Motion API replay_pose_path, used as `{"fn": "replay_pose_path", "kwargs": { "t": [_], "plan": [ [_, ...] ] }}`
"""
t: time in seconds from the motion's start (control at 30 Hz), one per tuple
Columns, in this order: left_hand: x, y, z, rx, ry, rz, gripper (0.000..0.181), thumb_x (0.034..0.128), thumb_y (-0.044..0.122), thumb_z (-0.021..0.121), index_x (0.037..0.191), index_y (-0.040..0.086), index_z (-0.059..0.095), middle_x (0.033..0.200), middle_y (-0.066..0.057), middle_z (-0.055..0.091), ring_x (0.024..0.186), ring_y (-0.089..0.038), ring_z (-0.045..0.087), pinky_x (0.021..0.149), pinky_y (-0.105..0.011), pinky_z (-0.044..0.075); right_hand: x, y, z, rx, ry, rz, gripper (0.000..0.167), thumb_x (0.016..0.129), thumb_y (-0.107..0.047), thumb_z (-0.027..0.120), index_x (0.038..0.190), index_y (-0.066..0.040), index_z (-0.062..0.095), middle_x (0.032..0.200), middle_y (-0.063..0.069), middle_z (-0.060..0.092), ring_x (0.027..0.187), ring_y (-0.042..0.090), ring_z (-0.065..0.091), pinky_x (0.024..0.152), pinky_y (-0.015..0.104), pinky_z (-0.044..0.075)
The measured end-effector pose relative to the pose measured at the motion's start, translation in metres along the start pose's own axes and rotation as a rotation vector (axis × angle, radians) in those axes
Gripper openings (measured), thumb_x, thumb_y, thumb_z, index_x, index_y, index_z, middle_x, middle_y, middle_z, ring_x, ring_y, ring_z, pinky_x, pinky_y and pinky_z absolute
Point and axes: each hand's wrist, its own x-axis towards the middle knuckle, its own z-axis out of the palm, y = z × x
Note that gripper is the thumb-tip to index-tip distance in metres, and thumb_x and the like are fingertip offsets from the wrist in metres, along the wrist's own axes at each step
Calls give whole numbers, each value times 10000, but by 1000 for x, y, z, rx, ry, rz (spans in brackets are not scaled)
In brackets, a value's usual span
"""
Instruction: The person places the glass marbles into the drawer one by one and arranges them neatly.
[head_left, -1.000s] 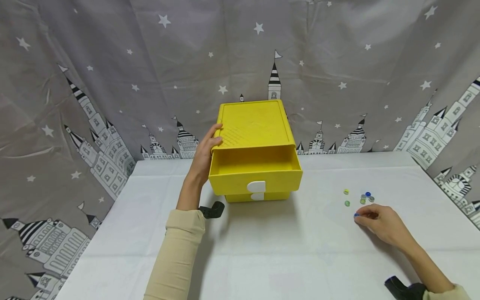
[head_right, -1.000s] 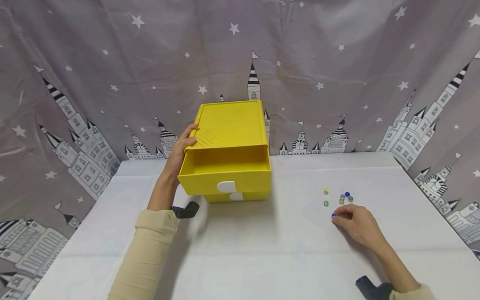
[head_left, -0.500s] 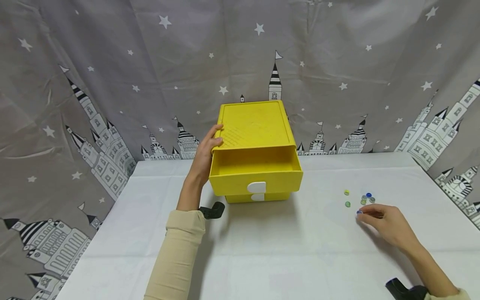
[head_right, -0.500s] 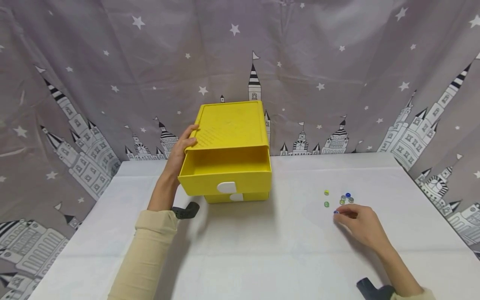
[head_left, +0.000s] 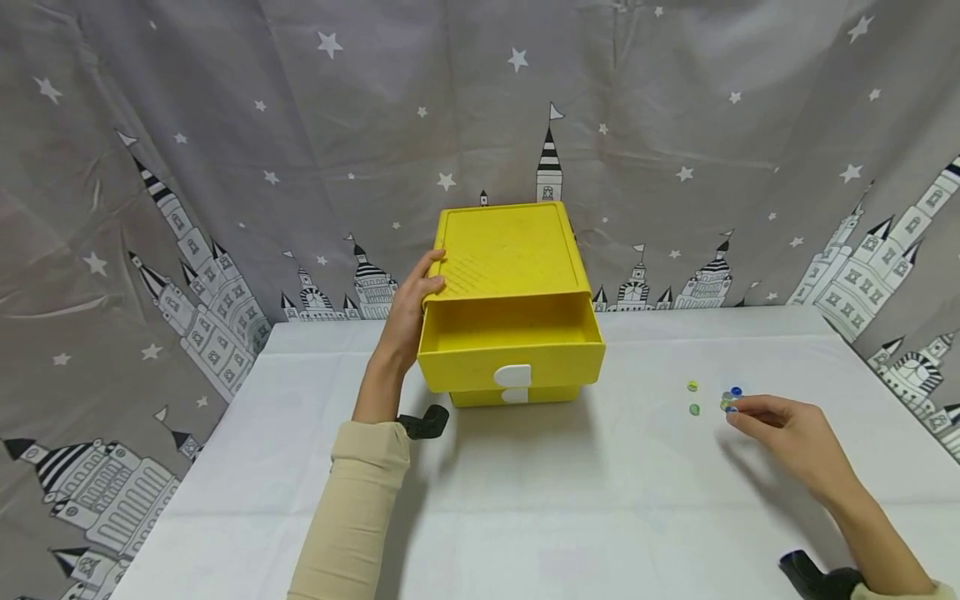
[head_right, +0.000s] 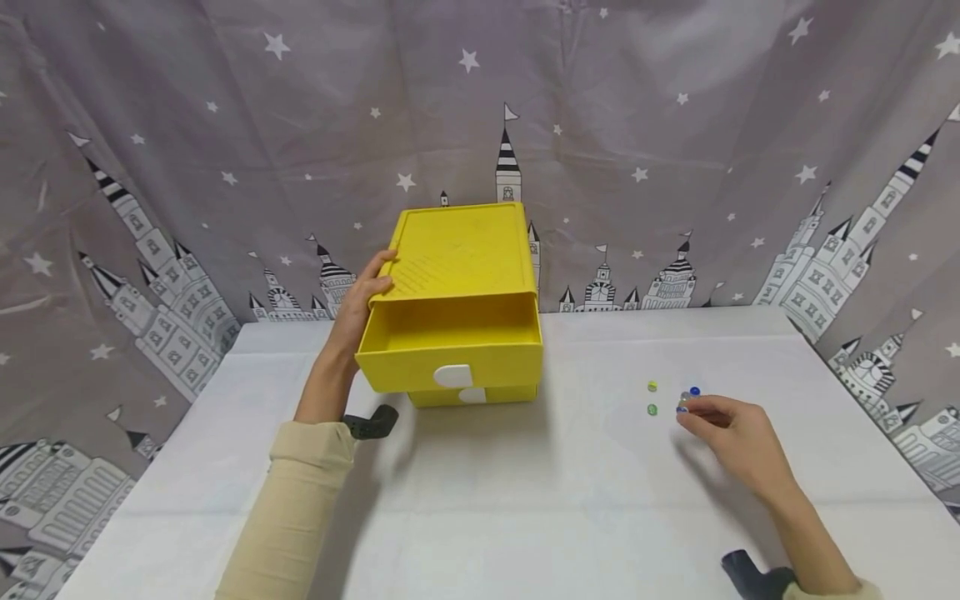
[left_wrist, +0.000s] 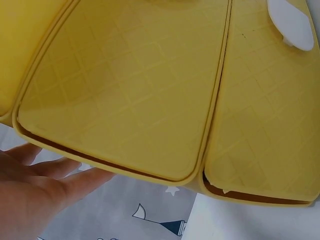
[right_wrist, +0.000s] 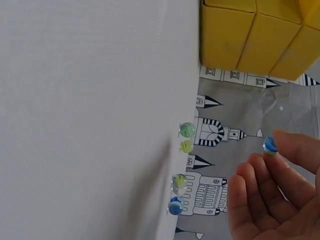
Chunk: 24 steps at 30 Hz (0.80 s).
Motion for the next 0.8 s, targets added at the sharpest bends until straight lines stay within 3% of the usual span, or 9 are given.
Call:
{"fn": "replay_pose_path", "kwargs": {
  "t": [0.1, 0.4, 0.8],
  "plan": [
    [0, 0, -1, -11, -5, 8, 562, 952, 259, 451, 1501, 165, 379, 1525, -32, 345, 1252, -215, 443, 1069, -399, 334, 0, 0, -4, 0, 9, 14, 350, 921, -281, 702, 1120, 6, 714, 1103, 173, 692, 855, -160, 519, 696, 120, 424],
    [-1, -1, 0, -4, -1, 9, 584, 951, 266, 465, 1517, 166, 364, 1575, -9, 283, 1335, -204, 385, 1114, -417, 280, 1, -4, -11, 37, 39, 19, 353, 912, -278, 715, 1117, 10, 712, 967, -113, 687, 841, -135, 548, 687, 111, 424],
    [-1, -1, 0, 26, -5, 17, 599, 948, 288, 468, 1525, 171, 355, 1593, -4, 253, 1380, -196, 337, 1132, -424, 249, 2, -17, -13, 55, 39, 29, 390, 916, -292, 709, 1140, 26, 697, 937, -106, 715, 836, -125, 563, 685, 126, 430]
  ]
}}
